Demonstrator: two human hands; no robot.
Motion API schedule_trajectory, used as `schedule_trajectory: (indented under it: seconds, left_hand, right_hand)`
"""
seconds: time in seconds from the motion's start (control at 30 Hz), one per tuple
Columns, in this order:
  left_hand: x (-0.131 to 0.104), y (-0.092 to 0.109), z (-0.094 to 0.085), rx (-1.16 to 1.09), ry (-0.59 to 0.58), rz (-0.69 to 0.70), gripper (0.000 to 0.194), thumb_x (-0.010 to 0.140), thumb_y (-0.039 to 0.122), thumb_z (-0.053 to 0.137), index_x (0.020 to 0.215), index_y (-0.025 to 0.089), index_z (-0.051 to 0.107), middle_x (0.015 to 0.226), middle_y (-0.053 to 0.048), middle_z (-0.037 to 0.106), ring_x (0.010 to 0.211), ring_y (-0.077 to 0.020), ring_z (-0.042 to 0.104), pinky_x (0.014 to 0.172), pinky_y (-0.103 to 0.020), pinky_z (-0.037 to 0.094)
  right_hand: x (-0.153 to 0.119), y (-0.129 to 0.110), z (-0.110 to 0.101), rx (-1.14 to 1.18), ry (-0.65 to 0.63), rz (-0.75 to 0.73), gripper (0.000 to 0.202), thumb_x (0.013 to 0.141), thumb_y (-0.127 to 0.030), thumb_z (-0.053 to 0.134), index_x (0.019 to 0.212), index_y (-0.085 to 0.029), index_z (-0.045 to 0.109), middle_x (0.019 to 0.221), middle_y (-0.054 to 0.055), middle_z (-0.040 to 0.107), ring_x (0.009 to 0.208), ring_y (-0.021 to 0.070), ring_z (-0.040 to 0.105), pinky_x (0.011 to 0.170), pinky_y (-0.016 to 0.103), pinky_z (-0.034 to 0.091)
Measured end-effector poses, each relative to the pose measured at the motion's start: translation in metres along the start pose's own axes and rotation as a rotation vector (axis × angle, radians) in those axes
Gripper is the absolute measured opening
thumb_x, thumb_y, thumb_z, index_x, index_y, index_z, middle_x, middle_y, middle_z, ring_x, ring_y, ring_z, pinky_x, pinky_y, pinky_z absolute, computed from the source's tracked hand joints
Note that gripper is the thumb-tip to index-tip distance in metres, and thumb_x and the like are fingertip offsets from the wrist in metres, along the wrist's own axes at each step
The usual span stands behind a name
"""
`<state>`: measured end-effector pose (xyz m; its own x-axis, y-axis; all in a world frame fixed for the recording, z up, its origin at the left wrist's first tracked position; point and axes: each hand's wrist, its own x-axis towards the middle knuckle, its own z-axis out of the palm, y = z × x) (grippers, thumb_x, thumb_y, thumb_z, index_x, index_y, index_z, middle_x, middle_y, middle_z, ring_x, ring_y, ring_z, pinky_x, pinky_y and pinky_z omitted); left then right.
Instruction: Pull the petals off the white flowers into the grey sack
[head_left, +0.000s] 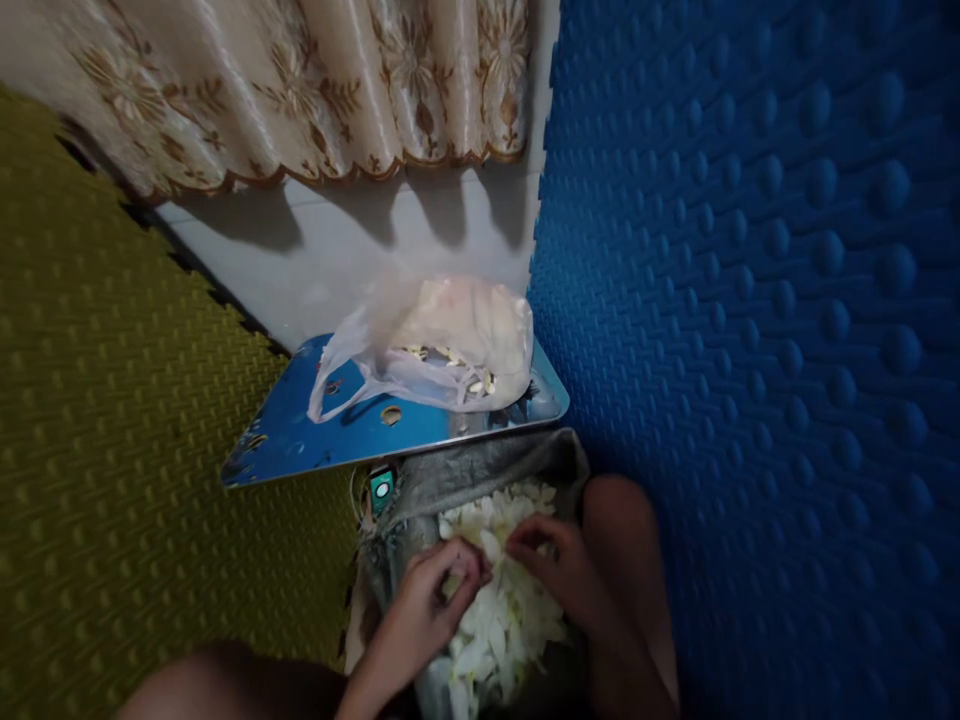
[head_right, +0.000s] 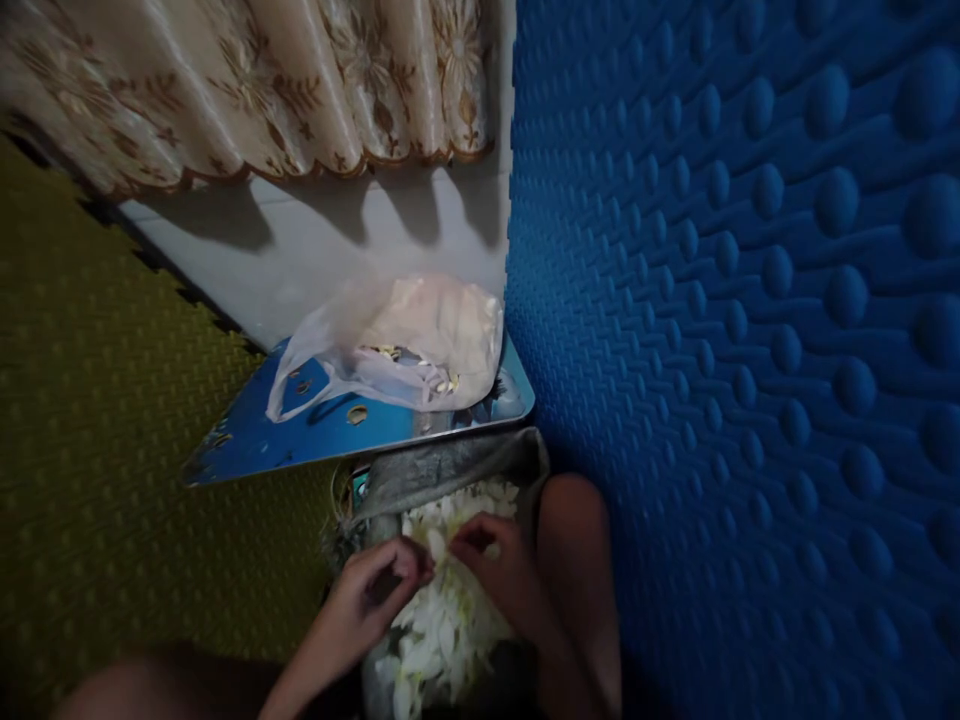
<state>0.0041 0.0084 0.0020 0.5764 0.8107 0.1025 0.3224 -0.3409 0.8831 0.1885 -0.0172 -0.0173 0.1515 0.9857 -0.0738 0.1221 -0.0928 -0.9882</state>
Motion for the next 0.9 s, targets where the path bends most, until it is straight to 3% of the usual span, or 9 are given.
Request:
schedule_trajectory:
  seconds: [0.07,0.13,0.2,0.33,0.43,0.5,0.67,0.83,0.9]
  left_hand:
    - [-0.010,-0.005,-0.008,0.089,0.005,-0.061,0.007,0.083,0.024,0.056,0.084,0.018,0.055,0.082,-0.003,0.064,0.076,-0.0153,0.061,0.071,-0.025,0.048]
    - [-0.021,-0.010,-0.014,0.172,0.048,-0.095,0.015,0.082,0.028,0.058,0.094,0.019,0.056,0.094,-0.006,0.065,0.086,-0.0187,0.061,0.078,-0.031,0.049]
    - [-0.034,-0.014,-0.013,0.252,0.040,-0.074,0.029,0.079,0.031,0.062,0.105,0.021,0.055,0.107,-0.009,0.062,0.100,-0.0236,0.058,0.086,-0.038,0.047]
    - [-0.052,-0.020,0.010,0.361,0.009,-0.015,0.076,0.065,0.036,0.075,0.131,0.027,0.039,0.143,-0.013,0.033,0.131,-0.0344,0.030,0.102,-0.052,0.033]
    - [-0.051,-0.021,0.029,0.378,0.008,-0.001,0.087,0.061,0.029,0.078,0.136,0.028,0.033,0.147,-0.011,0.025,0.134,-0.0334,0.023,0.106,-0.052,0.028]
    - [-0.043,-0.018,0.037,0.378,0.053,0.003,0.083,0.064,0.024,0.077,0.135,0.028,0.034,0.146,-0.010,0.028,0.134,-0.0318,0.024,0.106,-0.051,0.029]
    - [-0.014,-0.003,0.039,0.391,0.281,0.078,0.048,0.079,0.023,0.064,0.124,0.025,0.049,0.134,-0.011,0.045,0.127,-0.0270,0.037,0.102,-0.048,0.036]
    - [0.002,0.000,0.041,0.427,0.194,0.211,0.024,0.080,0.027,0.062,0.104,0.028,0.064,0.115,-0.006,0.063,0.110,-0.0249,0.055,0.092,-0.043,0.048]
    - [0.001,-0.003,0.040,0.437,0.212,0.260,0.020,0.082,0.024,0.059,0.099,0.026,0.066,0.105,-0.006,0.068,0.101,-0.0236,0.061,0.087,-0.041,0.051]
  right_hand:
    - [0.003,0.007,-0.004,0.004,0.004,0.019,0.008,0.068,-0.027,0.067,0.065,-0.020,0.066,0.065,0.002,0.065,0.065,0.0189,0.058,0.066,0.031,0.045]
    - [0.007,0.016,-0.009,-0.001,0.017,0.034,0.009,0.070,-0.028,0.066,0.074,-0.020,0.067,0.074,0.002,0.067,0.073,0.0191,0.059,0.071,0.031,0.044]
    - [0.011,0.024,-0.013,-0.020,0.023,0.050,0.010,0.068,-0.028,0.067,0.074,-0.020,0.067,0.071,0.001,0.067,0.069,0.0187,0.059,0.067,0.030,0.043]
    - [0.015,0.032,-0.011,-0.069,0.070,0.051,0.011,0.060,-0.022,0.072,0.066,-0.020,0.063,0.056,-0.002,0.060,0.054,0.0156,0.052,0.054,0.027,0.038]
    - [0.018,0.036,-0.007,-0.063,0.089,0.048,0.019,0.055,-0.024,0.077,0.061,-0.019,0.060,0.052,-0.004,0.054,0.051,0.0141,0.047,0.051,0.026,0.034]
    - [0.017,0.037,-0.006,-0.034,0.086,0.054,0.023,0.054,-0.028,0.078,0.060,-0.019,0.058,0.052,-0.004,0.052,0.052,0.0138,0.046,0.051,0.026,0.034]
    - [0.010,0.027,-0.008,0.066,0.028,0.067,0.024,0.055,-0.032,0.077,0.059,-0.018,0.058,0.053,-0.003,0.052,0.053,0.0139,0.047,0.051,0.025,0.036]
    - [0.003,0.015,-0.004,0.087,0.091,0.053,0.028,0.054,-0.037,0.075,0.054,-0.019,0.053,0.049,-0.003,0.049,0.050,0.0133,0.044,0.049,0.025,0.035]
    - [0.002,0.015,-0.005,0.070,0.121,0.038,0.031,0.053,-0.040,0.075,0.052,-0.019,0.052,0.048,-0.003,0.048,0.048,0.0136,0.044,0.047,0.026,0.035]
